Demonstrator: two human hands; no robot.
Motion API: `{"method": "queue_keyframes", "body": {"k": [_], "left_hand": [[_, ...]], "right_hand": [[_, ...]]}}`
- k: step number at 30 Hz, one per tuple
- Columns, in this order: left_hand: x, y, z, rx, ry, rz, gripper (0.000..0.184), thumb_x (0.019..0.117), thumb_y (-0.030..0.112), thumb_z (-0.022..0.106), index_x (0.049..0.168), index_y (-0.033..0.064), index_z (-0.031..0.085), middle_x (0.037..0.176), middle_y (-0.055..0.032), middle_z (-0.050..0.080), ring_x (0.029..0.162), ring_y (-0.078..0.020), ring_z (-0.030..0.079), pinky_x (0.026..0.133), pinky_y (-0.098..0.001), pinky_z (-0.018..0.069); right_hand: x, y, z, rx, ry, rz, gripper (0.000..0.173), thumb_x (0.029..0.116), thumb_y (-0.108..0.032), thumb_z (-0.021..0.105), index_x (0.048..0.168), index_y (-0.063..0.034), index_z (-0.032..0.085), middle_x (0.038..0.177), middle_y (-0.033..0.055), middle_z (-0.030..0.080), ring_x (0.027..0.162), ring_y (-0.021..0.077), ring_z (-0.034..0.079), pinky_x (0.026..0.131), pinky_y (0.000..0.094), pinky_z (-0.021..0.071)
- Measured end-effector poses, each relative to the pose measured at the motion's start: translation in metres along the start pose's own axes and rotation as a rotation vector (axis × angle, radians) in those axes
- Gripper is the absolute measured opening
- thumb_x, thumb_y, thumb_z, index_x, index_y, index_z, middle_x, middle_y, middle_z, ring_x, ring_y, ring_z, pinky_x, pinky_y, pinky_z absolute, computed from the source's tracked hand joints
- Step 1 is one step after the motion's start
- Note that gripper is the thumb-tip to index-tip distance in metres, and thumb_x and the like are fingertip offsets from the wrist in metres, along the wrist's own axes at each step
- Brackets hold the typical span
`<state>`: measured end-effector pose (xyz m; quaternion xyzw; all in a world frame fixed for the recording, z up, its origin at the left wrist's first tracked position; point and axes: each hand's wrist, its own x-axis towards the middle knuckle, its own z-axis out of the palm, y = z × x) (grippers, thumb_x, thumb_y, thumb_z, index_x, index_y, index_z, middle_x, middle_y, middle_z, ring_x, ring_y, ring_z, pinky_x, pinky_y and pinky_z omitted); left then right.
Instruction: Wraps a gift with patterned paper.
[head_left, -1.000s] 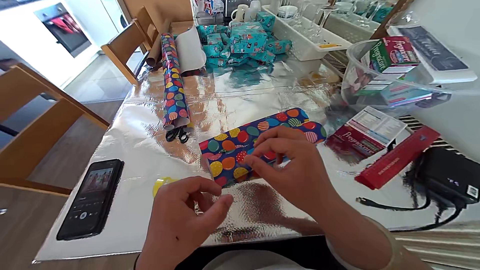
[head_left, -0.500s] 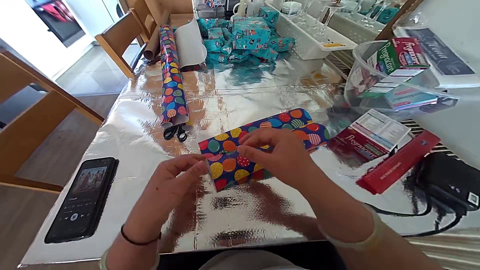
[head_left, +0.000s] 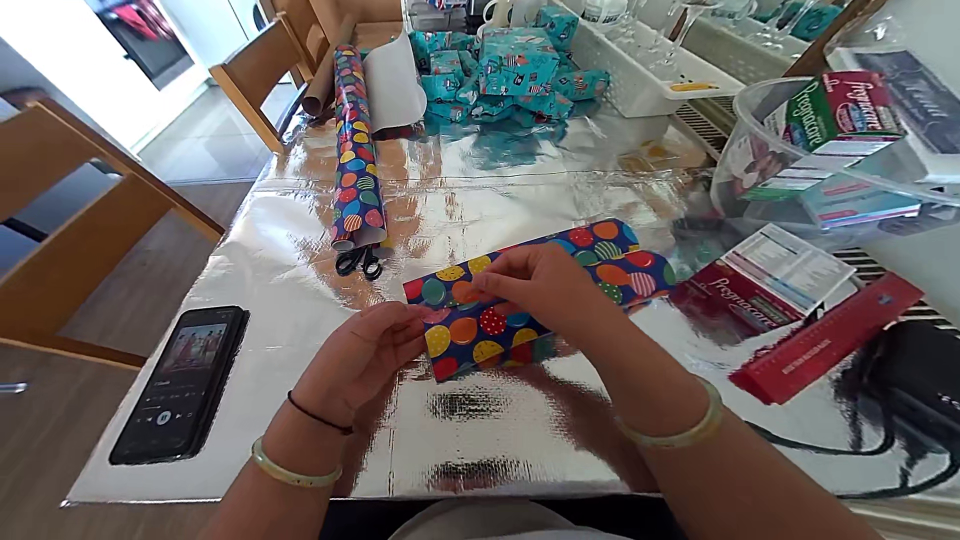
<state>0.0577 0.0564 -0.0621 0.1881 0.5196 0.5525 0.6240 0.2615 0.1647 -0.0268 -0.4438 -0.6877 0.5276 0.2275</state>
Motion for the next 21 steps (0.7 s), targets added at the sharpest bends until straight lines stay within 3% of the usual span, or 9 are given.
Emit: {"method": "queue_keyframes", "body": {"k": [5, 11, 17, 21], "left_hand": [[0.007, -0.006, 0.0, -0.148, -0.128, 0.001, 0.027, 0.1036, 0.016, 0.043, 0.093, 0.0054, 0.065, 0.094, -0.0114, 0.072, 0.087, -0.019, 0.073, 0.083, -0.0345, 0.0606], [0.003, -0.002, 0.002, -0.149, -0.05, 0.003, 0.027, 0.1042, 0.013, 0.046, 0.086, 0.0067, 0.064, 0.092, -0.0096, 0.072, 0.085, -0.0165, 0.073, 0.082, -0.0308, 0.0608], [0.002, 0.003, 0.001, -0.046, 0.033, 0.008, 0.022, 0.1045, 0.012, 0.046, 0.094, 0.0042, 0.065, 0.092, -0.0091, 0.073, 0.084, -0.0156, 0.073, 0.081, -0.0294, 0.0614], [0.001, 0.003, -0.001, -0.003, 0.052, 0.016, 0.02, 0.1049, 0.011, 0.048, 0.096, 0.0036, 0.065, 0.091, -0.0085, 0.072, 0.084, -0.0154, 0.073, 0.082, -0.0293, 0.0612]], "right_hand": [[0.005, 0.008, 0.002, 0.081, -0.028, 0.022, 0.016, 0.0976, -0.018, 0.071, 0.096, -0.0024, 0.072, 0.09, 0.0058, 0.075, 0.081, 0.0132, 0.073, 0.074, 0.0305, 0.0616], [0.007, 0.011, 0.0, 0.13, -0.03, 0.04, 0.016, 0.0974, -0.018, 0.071, 0.095, -0.002, 0.072, 0.089, 0.0058, 0.073, 0.08, 0.012, 0.071, 0.074, 0.0284, 0.06], [0.005, 0.006, 0.002, 0.025, -0.052, 0.054, 0.018, 0.0968, -0.02, 0.072, 0.096, -0.0021, 0.072, 0.086, 0.0048, 0.07, 0.074, 0.0112, 0.067, 0.07, 0.0286, 0.0579], [0.006, 0.006, 0.001, -0.044, -0.046, 0.044, 0.017, 0.094, -0.021, 0.076, 0.094, -0.0045, 0.075, 0.081, 0.0023, 0.069, 0.063, 0.0069, 0.06, 0.057, 0.0229, 0.0502]]}}
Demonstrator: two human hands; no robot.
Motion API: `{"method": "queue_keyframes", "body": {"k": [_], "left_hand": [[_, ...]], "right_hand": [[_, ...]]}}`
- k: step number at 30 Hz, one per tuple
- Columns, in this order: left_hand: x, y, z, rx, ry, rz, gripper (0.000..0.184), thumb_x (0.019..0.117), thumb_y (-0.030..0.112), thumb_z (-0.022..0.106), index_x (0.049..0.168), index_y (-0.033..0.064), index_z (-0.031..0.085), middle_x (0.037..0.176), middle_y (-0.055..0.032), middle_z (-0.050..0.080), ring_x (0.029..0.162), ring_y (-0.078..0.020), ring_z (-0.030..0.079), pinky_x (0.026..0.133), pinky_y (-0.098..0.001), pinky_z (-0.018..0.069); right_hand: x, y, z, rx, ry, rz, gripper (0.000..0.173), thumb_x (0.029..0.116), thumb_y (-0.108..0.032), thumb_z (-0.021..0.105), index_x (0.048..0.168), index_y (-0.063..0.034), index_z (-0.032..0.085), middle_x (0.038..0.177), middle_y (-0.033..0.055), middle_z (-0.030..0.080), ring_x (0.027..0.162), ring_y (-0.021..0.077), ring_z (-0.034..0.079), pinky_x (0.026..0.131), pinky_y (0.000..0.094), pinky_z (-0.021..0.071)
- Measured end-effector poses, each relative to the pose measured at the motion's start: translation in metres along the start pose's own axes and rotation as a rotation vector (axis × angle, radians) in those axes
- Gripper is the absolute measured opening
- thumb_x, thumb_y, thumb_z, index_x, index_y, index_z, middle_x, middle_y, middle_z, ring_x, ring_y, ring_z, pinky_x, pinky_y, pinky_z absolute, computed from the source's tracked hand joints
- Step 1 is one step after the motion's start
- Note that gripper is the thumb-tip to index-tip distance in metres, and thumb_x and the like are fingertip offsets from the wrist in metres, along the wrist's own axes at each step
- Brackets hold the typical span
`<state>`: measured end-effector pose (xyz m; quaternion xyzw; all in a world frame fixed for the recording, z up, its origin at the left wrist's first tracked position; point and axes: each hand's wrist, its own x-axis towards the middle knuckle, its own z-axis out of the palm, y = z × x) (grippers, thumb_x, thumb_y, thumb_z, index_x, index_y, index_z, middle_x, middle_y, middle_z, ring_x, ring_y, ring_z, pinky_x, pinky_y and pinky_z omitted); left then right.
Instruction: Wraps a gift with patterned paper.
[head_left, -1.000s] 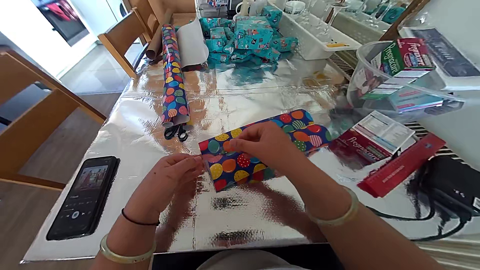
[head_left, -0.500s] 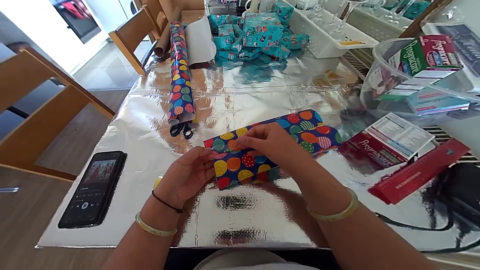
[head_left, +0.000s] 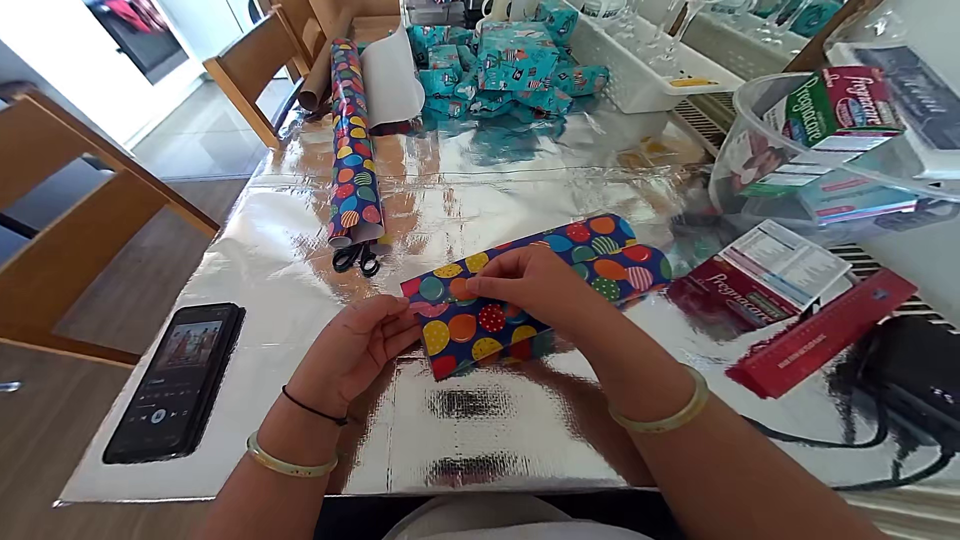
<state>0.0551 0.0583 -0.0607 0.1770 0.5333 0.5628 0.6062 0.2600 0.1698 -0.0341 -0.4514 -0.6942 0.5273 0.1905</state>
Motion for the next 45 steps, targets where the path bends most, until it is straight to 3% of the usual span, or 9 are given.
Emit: {"method": "queue_keyframes", "body": {"k": [5, 13, 25, 30, 35, 42, 45], "left_hand": [[-0.001, -0.006, -0.006, -0.006, 0.019, 0.014, 0.022, 0.1049, 0.009, 0.048, 0.094, 0.0029, 0.065, 0.093, -0.01, 0.073, 0.086, -0.0173, 0.074, 0.082, -0.0309, 0.0618], [-0.005, -0.007, -0.006, 0.031, 0.057, 0.011, 0.023, 0.1062, 0.009, 0.047, 0.092, 0.0033, 0.064, 0.086, -0.0086, 0.072, 0.08, -0.0155, 0.074, 0.076, -0.0285, 0.0622], [-0.003, -0.01, -0.002, 0.122, 0.086, 0.04, 0.02, 0.1051, 0.007, 0.051, 0.097, 0.0001, 0.068, 0.089, -0.0101, 0.074, 0.079, -0.0151, 0.074, 0.076, -0.0276, 0.0616], [-0.002, -0.01, -0.002, 0.147, 0.088, 0.034, 0.018, 0.1052, 0.008, 0.052, 0.098, -0.0007, 0.067, 0.09, -0.0108, 0.074, 0.079, -0.0147, 0.074, 0.076, -0.0276, 0.0615], [0.0, -0.01, -0.001, 0.155, 0.095, 0.033, 0.018, 0.1047, 0.005, 0.053, 0.096, -0.0015, 0.066, 0.092, -0.0113, 0.075, 0.08, -0.0147, 0.074, 0.077, -0.0272, 0.0613], [0.0, -0.009, 0.001, 0.182, 0.103, 0.027, 0.017, 0.1045, 0.005, 0.053, 0.095, -0.0018, 0.066, 0.088, -0.0106, 0.074, 0.078, -0.0142, 0.073, 0.076, -0.027, 0.0612], [0.001, -0.009, 0.0, 0.177, 0.107, 0.026, 0.017, 0.1042, 0.005, 0.054, 0.096, -0.0022, 0.067, 0.089, -0.0112, 0.074, 0.078, -0.0145, 0.073, 0.075, -0.0271, 0.0612]], "right_hand": [[0.002, -0.002, 0.002, -0.081, 0.004, 0.024, 0.018, 0.0925, -0.024, 0.078, 0.089, -0.0063, 0.076, 0.075, 0.0015, 0.067, 0.058, 0.0069, 0.055, 0.054, 0.0237, 0.0454], [0.004, -0.011, 0.006, -0.306, 0.032, 0.005, 0.023, 0.0905, -0.034, 0.08, 0.088, -0.0112, 0.079, 0.078, 0.0022, 0.069, 0.073, 0.0148, 0.061, 0.068, 0.0411, 0.0484], [0.001, -0.021, 0.016, -0.602, 0.101, 0.043, 0.026, 0.0892, -0.04, 0.08, 0.092, -0.0142, 0.08, 0.09, 0.0059, 0.073, 0.09, 0.0238, 0.068, 0.077, 0.0508, 0.0516], [-0.001, -0.024, 0.021, -0.678, 0.126, 0.018, 0.022, 0.0892, -0.036, 0.08, 0.088, -0.0144, 0.079, 0.09, 0.0063, 0.073, 0.091, 0.025, 0.067, 0.076, 0.0502, 0.0511], [-0.003, -0.021, 0.027, -0.745, 0.167, -0.097, 0.019, 0.0884, -0.031, 0.081, 0.089, -0.0116, 0.079, 0.099, 0.0081, 0.069, 0.096, 0.0257, 0.065, 0.077, 0.0476, 0.0524], [-0.003, -0.012, 0.033, -0.793, 0.267, -0.222, 0.025, 0.0832, -0.033, 0.086, 0.084, -0.0093, 0.078, 0.093, 0.0088, 0.067, 0.089, 0.0255, 0.065, 0.071, 0.0445, 0.0529], [-0.002, -0.007, 0.03, -0.795, 0.344, -0.281, 0.035, 0.0766, -0.036, 0.09, 0.083, -0.0056, 0.073, 0.09, 0.0117, 0.065, 0.084, 0.029, 0.065, 0.067, 0.0464, 0.0528]]}}
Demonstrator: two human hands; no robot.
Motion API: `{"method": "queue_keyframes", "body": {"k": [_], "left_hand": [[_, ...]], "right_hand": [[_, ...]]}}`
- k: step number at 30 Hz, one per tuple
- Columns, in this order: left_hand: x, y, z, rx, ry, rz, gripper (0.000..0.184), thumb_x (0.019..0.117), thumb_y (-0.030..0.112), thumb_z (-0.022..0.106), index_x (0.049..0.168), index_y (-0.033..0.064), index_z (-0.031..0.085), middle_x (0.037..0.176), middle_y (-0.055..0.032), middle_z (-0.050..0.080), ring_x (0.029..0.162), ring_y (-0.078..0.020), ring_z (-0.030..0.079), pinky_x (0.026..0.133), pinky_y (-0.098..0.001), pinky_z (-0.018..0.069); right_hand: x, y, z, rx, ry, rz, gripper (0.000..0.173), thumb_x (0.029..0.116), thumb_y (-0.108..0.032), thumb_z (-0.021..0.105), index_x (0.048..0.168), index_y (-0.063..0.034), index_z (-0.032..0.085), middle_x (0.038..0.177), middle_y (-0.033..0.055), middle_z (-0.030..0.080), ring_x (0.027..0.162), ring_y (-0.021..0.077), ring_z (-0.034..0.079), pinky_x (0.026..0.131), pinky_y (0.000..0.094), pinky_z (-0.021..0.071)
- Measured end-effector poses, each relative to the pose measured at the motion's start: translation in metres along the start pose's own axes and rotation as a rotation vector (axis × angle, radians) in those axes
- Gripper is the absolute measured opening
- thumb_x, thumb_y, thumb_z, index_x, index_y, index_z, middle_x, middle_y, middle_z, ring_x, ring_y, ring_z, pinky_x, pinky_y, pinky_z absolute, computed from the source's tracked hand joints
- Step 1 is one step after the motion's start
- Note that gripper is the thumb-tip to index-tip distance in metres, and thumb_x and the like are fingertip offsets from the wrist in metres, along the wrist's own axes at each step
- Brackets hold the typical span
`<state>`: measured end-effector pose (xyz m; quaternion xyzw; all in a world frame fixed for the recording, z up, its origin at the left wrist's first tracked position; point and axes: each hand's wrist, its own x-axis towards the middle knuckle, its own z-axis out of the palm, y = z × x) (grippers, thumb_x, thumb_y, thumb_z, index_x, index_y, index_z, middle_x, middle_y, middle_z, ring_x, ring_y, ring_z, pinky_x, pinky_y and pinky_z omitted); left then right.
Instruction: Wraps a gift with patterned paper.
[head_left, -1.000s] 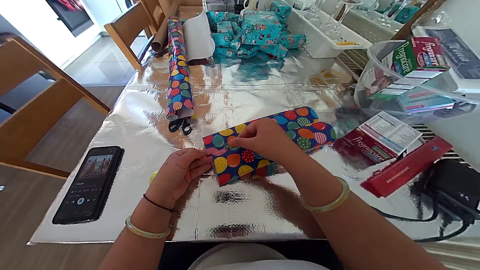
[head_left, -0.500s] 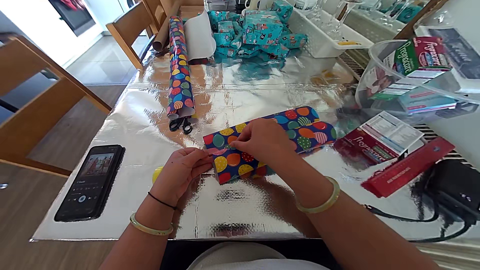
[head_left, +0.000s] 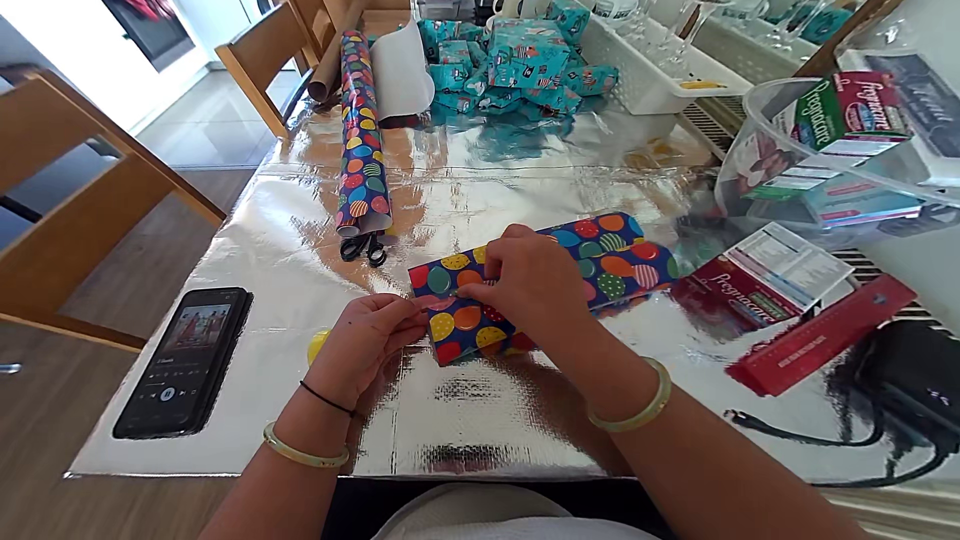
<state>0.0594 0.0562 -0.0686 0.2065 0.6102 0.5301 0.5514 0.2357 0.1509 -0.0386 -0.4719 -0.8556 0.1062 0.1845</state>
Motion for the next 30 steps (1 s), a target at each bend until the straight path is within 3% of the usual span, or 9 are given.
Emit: {"method": "queue_keyframes", "body": {"k": [2, 5, 9, 15, 18, 20, 23, 30], "left_hand": [[0.0, 0.0, -0.001, -0.005, 0.001, 0.0, 0.018, 0.1043, 0.006, 0.054, 0.097, -0.0024, 0.068, 0.089, -0.0119, 0.074, 0.077, -0.015, 0.074, 0.075, -0.0275, 0.0615], [-0.001, 0.001, 0.0, 0.053, 0.013, 0.014, 0.017, 0.1043, 0.009, 0.056, 0.097, -0.0022, 0.067, 0.086, -0.0112, 0.074, 0.075, -0.0157, 0.074, 0.072, -0.0283, 0.062], [-0.006, 0.004, -0.001, 0.356, 0.058, 0.089, 0.027, 0.1022, 0.025, 0.063, 0.093, 0.0007, 0.071, 0.08, -0.0079, 0.074, 0.07, -0.0159, 0.074, 0.067, -0.0299, 0.063], [-0.016, 0.02, -0.004, 0.773, 0.186, 0.148, 0.04, 0.1058, 0.035, 0.056, 0.087, 0.0044, 0.073, 0.079, -0.0049, 0.075, 0.064, -0.014, 0.072, 0.063, -0.0332, 0.0625], [-0.027, 0.021, -0.008, 0.913, 0.285, 0.292, 0.038, 0.1057, 0.035, 0.058, 0.089, 0.0055, 0.074, 0.078, -0.0071, 0.074, 0.063, -0.0191, 0.071, 0.063, -0.043, 0.0613], [-0.036, 0.022, -0.01, 0.94, 0.343, 0.387, 0.031, 0.1037, 0.033, 0.062, 0.091, 0.0077, 0.075, 0.079, -0.0064, 0.073, 0.062, -0.0199, 0.068, 0.061, -0.0457, 0.0581], [-0.044, 0.022, -0.005, 0.933, 0.351, 0.435, 0.025, 0.0998, 0.032, 0.068, 0.088, 0.012, 0.077, 0.074, -0.0021, 0.071, 0.056, -0.0143, 0.061, 0.053, -0.0375, 0.0497], [-0.025, 0.016, 0.006, 1.003, 0.292, 0.374, 0.029, 0.1022, 0.033, 0.064, 0.089, 0.0113, 0.078, 0.075, -0.0031, 0.071, 0.067, -0.0182, 0.062, 0.064, -0.046, 0.0485]], "right_hand": [[0.002, 0.005, -0.001, 0.024, -0.002, 0.021, 0.04, 0.0752, -0.039, 0.091, 0.084, -0.0046, 0.071, 0.089, 0.0118, 0.063, 0.082, 0.0283, 0.064, 0.065, 0.0463, 0.0519], [0.006, 0.013, -0.004, 0.132, -0.094, 0.101, 0.041, 0.0774, -0.041, 0.09, 0.088, -0.0055, 0.072, 0.09, 0.0114, 0.064, 0.086, 0.0288, 0.064, 0.071, 0.0492, 0.0513], [0.009, 0.022, -0.004, 0.276, -0.115, 0.159, 0.031, 0.0806, -0.033, 0.089, 0.085, -0.0073, 0.071, 0.09, 0.011, 0.067, 0.086, 0.0272, 0.064, 0.073, 0.0506, 0.05], [0.009, 0.023, -0.003, 0.265, -0.117, 0.166, 0.028, 0.0827, -0.031, 0.087, 0.085, -0.0085, 0.071, 0.09, 0.0099, 0.066, 0.086, 0.0263, 0.063, 0.073, 0.0496, 0.0497], [0.007, 0.024, -0.004, 0.278, -0.11, 0.163, 0.027, 0.0824, -0.03, 0.087, 0.085, -0.0084, 0.071, 0.089, 0.0096, 0.066, 0.085, 0.0261, 0.063, 0.072, 0.049, 0.0495], [0.006, 0.024, -0.003, 0.28, -0.105, 0.164, 0.027, 0.0822, -0.031, 0.088, 0.085, -0.0091, 0.072, 0.089, 0.0092, 0.066, 0.084, 0.0254, 0.063, 0.072, 0.0483, 0.0498], [0.006, 0.025, -0.003, 0.285, -0.11, 0.153, 0.026, 0.0831, -0.031, 0.087, 0.085, -0.0089, 0.072, 0.089, 0.0091, 0.067, 0.085, 0.0255, 0.064, 0.072, 0.0491, 0.0498], [0.005, 0.025, -0.003, 0.285, -0.114, 0.141, 0.025, 0.0848, -0.03, 0.085, 0.086, -0.0085, 0.073, 0.092, 0.01, 0.068, 0.088, 0.0266, 0.065, 0.075, 0.05, 0.0504]]}}
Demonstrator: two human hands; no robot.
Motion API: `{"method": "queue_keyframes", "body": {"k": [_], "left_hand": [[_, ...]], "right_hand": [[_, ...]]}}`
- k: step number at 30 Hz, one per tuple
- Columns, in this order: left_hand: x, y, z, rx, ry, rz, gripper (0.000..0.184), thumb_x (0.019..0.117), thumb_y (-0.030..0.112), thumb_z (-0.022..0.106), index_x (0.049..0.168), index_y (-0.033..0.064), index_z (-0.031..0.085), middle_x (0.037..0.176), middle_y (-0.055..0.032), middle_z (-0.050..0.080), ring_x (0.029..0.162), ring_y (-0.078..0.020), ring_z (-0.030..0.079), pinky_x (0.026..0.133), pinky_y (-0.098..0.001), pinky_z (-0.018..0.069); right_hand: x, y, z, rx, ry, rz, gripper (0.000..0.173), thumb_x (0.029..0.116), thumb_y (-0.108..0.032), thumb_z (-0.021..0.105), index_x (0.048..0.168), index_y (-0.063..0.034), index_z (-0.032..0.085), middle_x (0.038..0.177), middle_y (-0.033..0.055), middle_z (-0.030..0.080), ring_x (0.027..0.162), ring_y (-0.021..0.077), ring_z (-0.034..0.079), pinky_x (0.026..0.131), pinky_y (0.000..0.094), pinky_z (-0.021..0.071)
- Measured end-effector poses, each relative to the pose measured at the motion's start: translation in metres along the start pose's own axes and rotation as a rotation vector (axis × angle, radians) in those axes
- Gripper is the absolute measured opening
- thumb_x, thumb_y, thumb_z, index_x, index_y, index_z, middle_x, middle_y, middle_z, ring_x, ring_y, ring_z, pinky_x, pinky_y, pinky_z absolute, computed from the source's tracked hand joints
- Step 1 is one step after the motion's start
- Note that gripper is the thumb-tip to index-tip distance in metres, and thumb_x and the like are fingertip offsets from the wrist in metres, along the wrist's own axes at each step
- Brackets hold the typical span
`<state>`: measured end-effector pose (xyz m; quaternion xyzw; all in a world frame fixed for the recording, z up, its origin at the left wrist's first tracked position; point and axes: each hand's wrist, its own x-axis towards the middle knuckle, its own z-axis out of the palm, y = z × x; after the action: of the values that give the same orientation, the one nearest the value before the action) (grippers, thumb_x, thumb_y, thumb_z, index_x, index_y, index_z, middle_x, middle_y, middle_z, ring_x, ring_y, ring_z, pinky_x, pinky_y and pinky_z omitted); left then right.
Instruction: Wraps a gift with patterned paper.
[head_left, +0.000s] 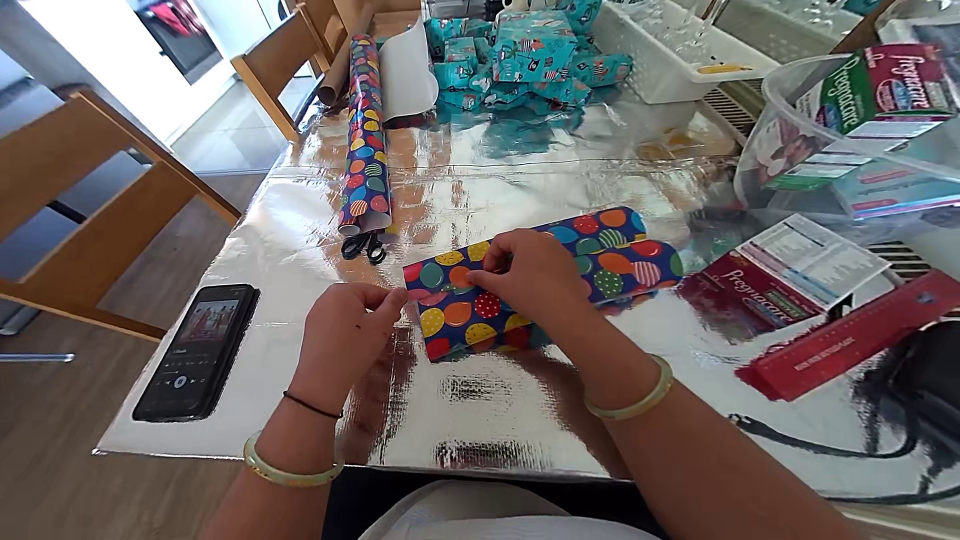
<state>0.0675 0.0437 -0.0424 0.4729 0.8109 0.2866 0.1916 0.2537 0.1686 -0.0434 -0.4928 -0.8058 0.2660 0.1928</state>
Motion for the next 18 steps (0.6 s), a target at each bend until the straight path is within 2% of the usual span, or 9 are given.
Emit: {"method": "queue_keyframes", "body": {"k": [5, 10, 13, 16, 18], "left_hand": [[0.008, 0.004, 0.006, 0.012, -0.044, -0.077, 0.034, 0.1014, 0.039, 0.064, 0.088, 0.0118, 0.079, 0.075, -0.0027, 0.071, 0.069, -0.0179, 0.063, 0.066, -0.0474, 0.0487], [0.014, -0.002, 0.011, -0.02, -0.074, -0.104, 0.034, 0.0982, 0.041, 0.068, 0.087, 0.0113, 0.079, 0.075, -0.0042, 0.072, 0.071, -0.0196, 0.067, 0.068, -0.0496, 0.0522], [0.016, -0.004, 0.015, -0.124, -0.1, -0.126, 0.032, 0.099, 0.036, 0.068, 0.085, 0.0097, 0.078, 0.072, -0.003, 0.07, 0.066, -0.0155, 0.063, 0.062, -0.0408, 0.0501], [0.019, -0.003, 0.014, -0.281, -0.153, -0.194, 0.028, 0.0998, 0.031, 0.067, 0.089, 0.0073, 0.077, 0.073, -0.0025, 0.07, 0.061, -0.0103, 0.061, 0.057, -0.0296, 0.0488], [0.02, -0.003, 0.015, -0.386, -0.179, -0.23, 0.027, 0.1009, 0.028, 0.065, 0.088, 0.0057, 0.075, 0.069, -0.0015, 0.066, 0.05, -0.0059, 0.05, 0.047, -0.0219, 0.0384]], "right_hand": [[0.0, 0.0, 0.0, -0.01, -0.016, -0.005, 0.024, 0.086, -0.03, 0.084, 0.088, -0.0086, 0.073, 0.095, 0.0098, 0.068, 0.091, 0.0266, 0.065, 0.077, 0.0501, 0.0509], [-0.001, 0.001, 0.0, 0.013, -0.007, -0.018, 0.022, 0.0858, -0.027, 0.084, 0.087, -0.0087, 0.073, 0.092, 0.0093, 0.068, 0.088, 0.0256, 0.065, 0.073, 0.0492, 0.0513], [-0.001, 0.002, 0.001, 0.016, -0.005, -0.024, 0.022, 0.0861, -0.027, 0.084, 0.087, -0.0083, 0.073, 0.093, 0.0093, 0.067, 0.088, 0.0252, 0.065, 0.073, 0.0486, 0.0514], [-0.002, 0.002, 0.001, 0.01, -0.007, -0.028, 0.022, 0.0863, -0.027, 0.084, 0.087, -0.0081, 0.073, 0.093, 0.0097, 0.067, 0.088, 0.0254, 0.065, 0.073, 0.0484, 0.0512], [-0.002, 0.001, 0.0, 0.009, -0.011, -0.029, 0.023, 0.0864, -0.027, 0.084, 0.087, -0.0075, 0.072, 0.093, 0.0102, 0.067, 0.089, 0.0259, 0.065, 0.074, 0.0489, 0.0507]]}}
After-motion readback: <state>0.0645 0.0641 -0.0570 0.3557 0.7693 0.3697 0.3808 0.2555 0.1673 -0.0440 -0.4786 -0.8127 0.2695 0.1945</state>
